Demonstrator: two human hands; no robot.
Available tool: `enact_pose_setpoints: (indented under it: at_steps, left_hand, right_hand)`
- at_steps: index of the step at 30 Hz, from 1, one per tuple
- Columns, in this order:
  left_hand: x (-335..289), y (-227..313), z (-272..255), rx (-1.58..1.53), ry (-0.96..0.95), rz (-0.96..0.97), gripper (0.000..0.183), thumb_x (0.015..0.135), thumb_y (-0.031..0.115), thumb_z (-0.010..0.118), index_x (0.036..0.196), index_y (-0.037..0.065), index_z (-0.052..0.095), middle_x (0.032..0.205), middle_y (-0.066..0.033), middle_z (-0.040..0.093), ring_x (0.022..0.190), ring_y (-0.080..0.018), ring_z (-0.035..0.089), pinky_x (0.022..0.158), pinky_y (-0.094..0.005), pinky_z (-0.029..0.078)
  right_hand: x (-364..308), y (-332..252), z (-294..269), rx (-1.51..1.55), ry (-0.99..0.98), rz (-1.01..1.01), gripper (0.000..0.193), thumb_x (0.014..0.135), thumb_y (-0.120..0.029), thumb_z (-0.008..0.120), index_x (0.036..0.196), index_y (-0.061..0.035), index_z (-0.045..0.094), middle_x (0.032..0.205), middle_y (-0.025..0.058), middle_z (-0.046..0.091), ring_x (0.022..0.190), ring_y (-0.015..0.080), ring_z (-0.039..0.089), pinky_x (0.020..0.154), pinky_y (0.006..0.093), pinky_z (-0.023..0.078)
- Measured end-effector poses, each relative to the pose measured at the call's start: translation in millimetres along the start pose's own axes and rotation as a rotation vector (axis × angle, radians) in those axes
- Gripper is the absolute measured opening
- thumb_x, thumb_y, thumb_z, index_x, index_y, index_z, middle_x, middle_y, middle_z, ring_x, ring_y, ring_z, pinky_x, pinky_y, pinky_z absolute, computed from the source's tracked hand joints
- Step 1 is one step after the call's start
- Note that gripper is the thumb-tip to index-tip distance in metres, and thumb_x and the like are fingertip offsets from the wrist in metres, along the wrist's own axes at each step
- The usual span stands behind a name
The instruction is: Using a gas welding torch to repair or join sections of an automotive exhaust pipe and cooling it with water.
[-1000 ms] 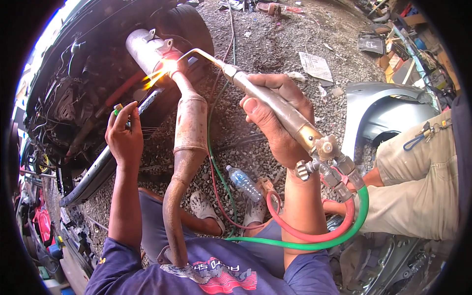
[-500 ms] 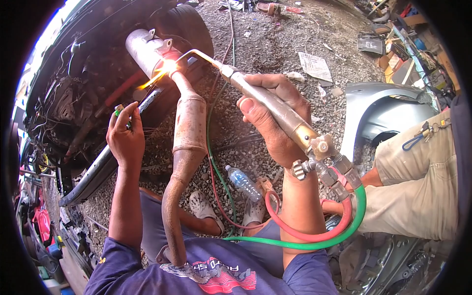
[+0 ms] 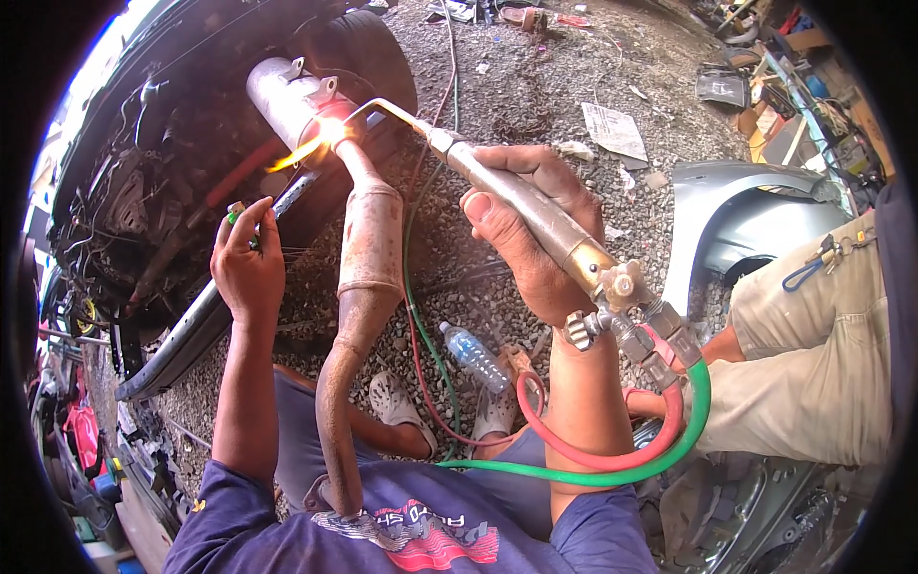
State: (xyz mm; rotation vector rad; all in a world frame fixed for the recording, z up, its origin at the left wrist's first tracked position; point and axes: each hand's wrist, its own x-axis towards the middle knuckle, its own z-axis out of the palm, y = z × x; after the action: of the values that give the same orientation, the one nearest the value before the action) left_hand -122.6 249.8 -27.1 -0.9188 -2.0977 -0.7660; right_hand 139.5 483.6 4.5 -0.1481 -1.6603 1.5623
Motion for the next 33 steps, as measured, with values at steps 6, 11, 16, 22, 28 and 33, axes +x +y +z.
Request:
enact_pose_setpoints:
  at_steps: [6, 11, 16, 22, 28, 33]
  left_hand:
    - [0, -2, 1, 0.019, 0.035, 0.035, 0.014, 0.102, 0.018, 0.082, 0.115, 0.014, 0.087, 0.107, -0.0132, 0.08, 0.1, -0.0365, 0.077, 0.089, -0.0459, 0.061]
    - [-1, -1, -1, -0.01, -0.011, -0.032, 0.014, 0.102, 0.018, 0.082, 0.115, 0.014, 0.087, 0.108, -0.0136, 0.081, 0.099, -0.0366, 0.078, 0.088, -0.0461, 0.062]
    - [-2, -6, -2, 0.023, 0.025, 0.029, 0.014, 0.101, 0.018, 0.082, 0.115, 0.014, 0.087, 0.108, -0.0128, 0.081, 0.097, -0.036, 0.078, 0.086, -0.0469, 0.062]
    - [0, -2, 0, -0.01, 0.024, 0.033, 0.015, 0.102, 0.018, 0.082, 0.116, 0.014, 0.086, 0.111, -0.0139, 0.081, 0.102, -0.0368, 0.079, 0.091, -0.0458, 0.063]
    - [-3, -7, 0, 0.018, 0.02, 0.025, 0.015, 0.101, 0.017, 0.082, 0.116, 0.014, 0.086, 0.111, -0.0139, 0.081, 0.101, -0.0359, 0.079, 0.09, -0.0455, 0.063]
    - [-2, -1, -1, -0.007, -0.002, -0.023, 0.015, 0.101, 0.017, 0.082, 0.116, 0.015, 0.086, 0.107, -0.0127, 0.08, 0.096, -0.0346, 0.077, 0.087, -0.0452, 0.062]
  right_hand:
    - [0, -1, 0, 0.005, -0.005, -0.001, 0.033, 0.107, -0.009, 0.079, 0.137, -0.0003, 0.071, 0.107, 0.0068, 0.08, 0.094, 0.0089, 0.073, 0.083, 0.0254, 0.061]
    - [0, -1, 1, 0.032, -0.005, -0.002, 0.033, 0.107, -0.008, 0.079, 0.137, -0.001, 0.071, 0.108, 0.006, 0.08, 0.095, 0.0085, 0.073, 0.083, 0.0246, 0.061]
    - [-1, -2, 2, 0.007, -0.014, 0.002, 0.033, 0.106, -0.008, 0.08, 0.138, -0.0021, 0.072, 0.108, 0.004, 0.08, 0.094, 0.0072, 0.072, 0.083, 0.0236, 0.06]
    - [-1, -5, 3, -0.041, -0.016, -0.005, 0.032, 0.106, -0.009, 0.08, 0.137, -0.0017, 0.072, 0.105, 0.0025, 0.079, 0.092, 0.0058, 0.07, 0.082, 0.0231, 0.058]
    - [-1, -4, 4, -0.034, -0.02, -0.009, 0.032, 0.106, -0.009, 0.081, 0.136, -0.0015, 0.073, 0.105, 0.0026, 0.079, 0.093, 0.0064, 0.07, 0.082, 0.0236, 0.058]
    - [-1, -4, 4, -0.031, -0.022, -0.021, 0.032, 0.106, -0.009, 0.081, 0.137, -0.0015, 0.072, 0.107, 0.0033, 0.079, 0.097, 0.0072, 0.071, 0.085, 0.0238, 0.058]
